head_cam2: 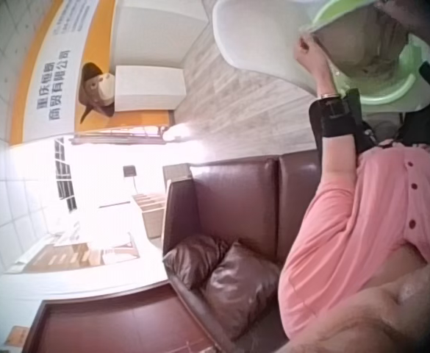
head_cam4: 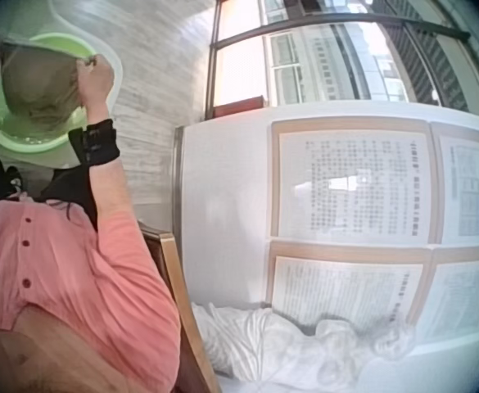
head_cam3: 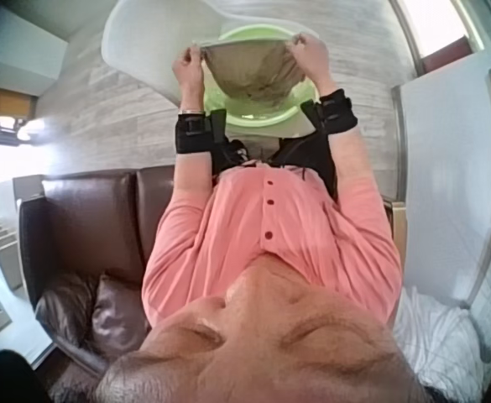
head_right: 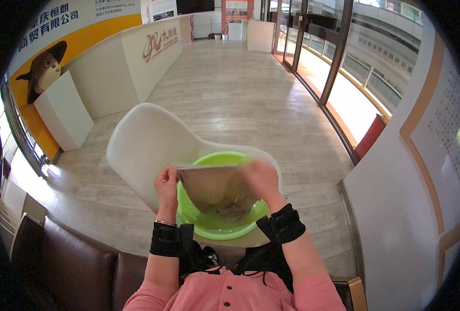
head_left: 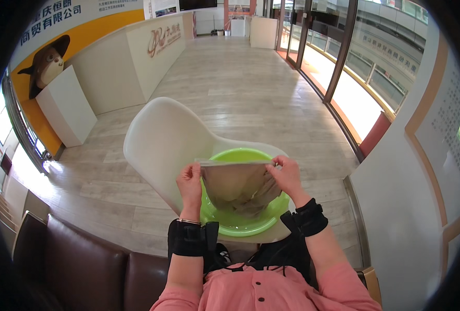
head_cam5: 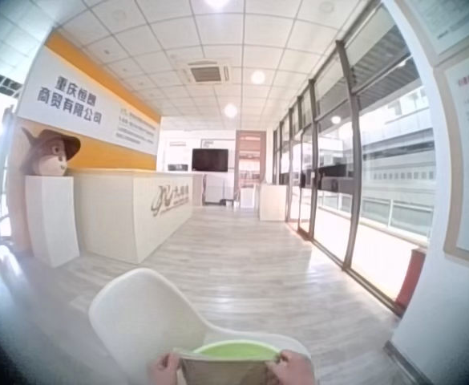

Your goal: The person washes a towel by hand in a green basin of water, repeatedly dunking, scrubbing, and wringing the fabric.

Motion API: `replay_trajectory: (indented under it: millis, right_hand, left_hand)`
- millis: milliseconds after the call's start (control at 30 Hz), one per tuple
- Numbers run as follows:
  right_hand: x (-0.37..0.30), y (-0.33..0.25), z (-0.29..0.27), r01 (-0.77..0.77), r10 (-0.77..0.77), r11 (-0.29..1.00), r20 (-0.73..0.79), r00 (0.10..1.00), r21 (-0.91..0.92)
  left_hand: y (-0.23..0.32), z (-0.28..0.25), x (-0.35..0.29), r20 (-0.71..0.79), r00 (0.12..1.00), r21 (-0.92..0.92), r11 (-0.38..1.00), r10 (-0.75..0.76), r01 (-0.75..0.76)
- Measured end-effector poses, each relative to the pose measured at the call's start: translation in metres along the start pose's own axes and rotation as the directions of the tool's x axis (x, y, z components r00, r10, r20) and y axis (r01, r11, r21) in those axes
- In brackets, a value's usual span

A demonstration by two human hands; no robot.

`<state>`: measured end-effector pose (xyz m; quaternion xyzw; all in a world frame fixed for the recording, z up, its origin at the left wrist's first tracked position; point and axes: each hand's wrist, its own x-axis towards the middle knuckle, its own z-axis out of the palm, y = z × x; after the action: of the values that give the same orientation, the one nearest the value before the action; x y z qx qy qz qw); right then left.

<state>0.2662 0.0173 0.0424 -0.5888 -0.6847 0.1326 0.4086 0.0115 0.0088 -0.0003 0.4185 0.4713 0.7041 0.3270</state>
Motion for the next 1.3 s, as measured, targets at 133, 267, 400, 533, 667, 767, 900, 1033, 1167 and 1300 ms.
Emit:
replay_trajectory:
  millis: [133,267,400,533,667,767,900,1033,1167,1300]
  right_hand:
    - [0.002,-0.010,-0.004,0.033,-0.012,0.984,-0.118,0.993,0.174]
    - [-0.019,0.010,0.015,0.005,0.014,0.997,0.254,0.967,-0.073]
    - [-0.034,0.032,0.028,0.042,0.055,0.989,0.626,0.778,-0.139]
    - [-0.030,0.028,0.027,-0.084,0.112,0.994,0.552,0.826,-0.077]
    - [-0.029,0.026,0.019,-0.106,0.132,0.991,0.432,0.892,-0.083]
    - [-0.032,0.039,0.014,-0.142,0.162,0.987,0.374,0.913,-0.081]
    - [-0.038,0.024,0.016,-0.141,0.190,0.977,0.356,0.915,-0.159]
    - [-0.031,0.015,0.022,-0.174,0.163,0.985,0.438,0.884,-0.014]
    - [-0.031,-0.011,0.028,-0.136,-0.004,0.945,0.425,0.905,0.299]
    - [-0.033,-0.017,0.041,-0.078,-0.090,0.918,0.395,0.914,0.389]
  left_hand:
    - [0.036,0.016,-0.001,-0.052,0.995,-0.143,0.986,0.080,-0.087]
    - [-0.022,-0.009,-0.003,0.102,0.988,0.113,0.988,-0.114,0.103]
    - [-0.067,-0.016,-0.027,0.182,0.896,0.226,0.904,-0.404,0.362]
    - [-0.066,-0.017,-0.029,0.195,0.852,0.158,0.873,-0.486,0.462]
    - [-0.066,-0.016,-0.029,0.108,0.935,0.143,0.936,-0.339,0.323]
    - [-0.047,-0.014,-0.029,0.084,0.959,0.120,0.958,-0.270,0.259]
    - [-0.049,-0.012,-0.030,0.100,0.984,0.066,0.988,-0.147,0.141]
    - [-0.059,0.005,-0.035,0.179,0.977,-0.052,0.991,-0.115,0.126]
    - [-0.033,0.024,-0.046,0.414,0.898,-0.101,0.973,-0.149,0.208]
    - [0.001,0.037,-0.055,0.617,0.777,-0.086,0.970,-0.126,0.226]
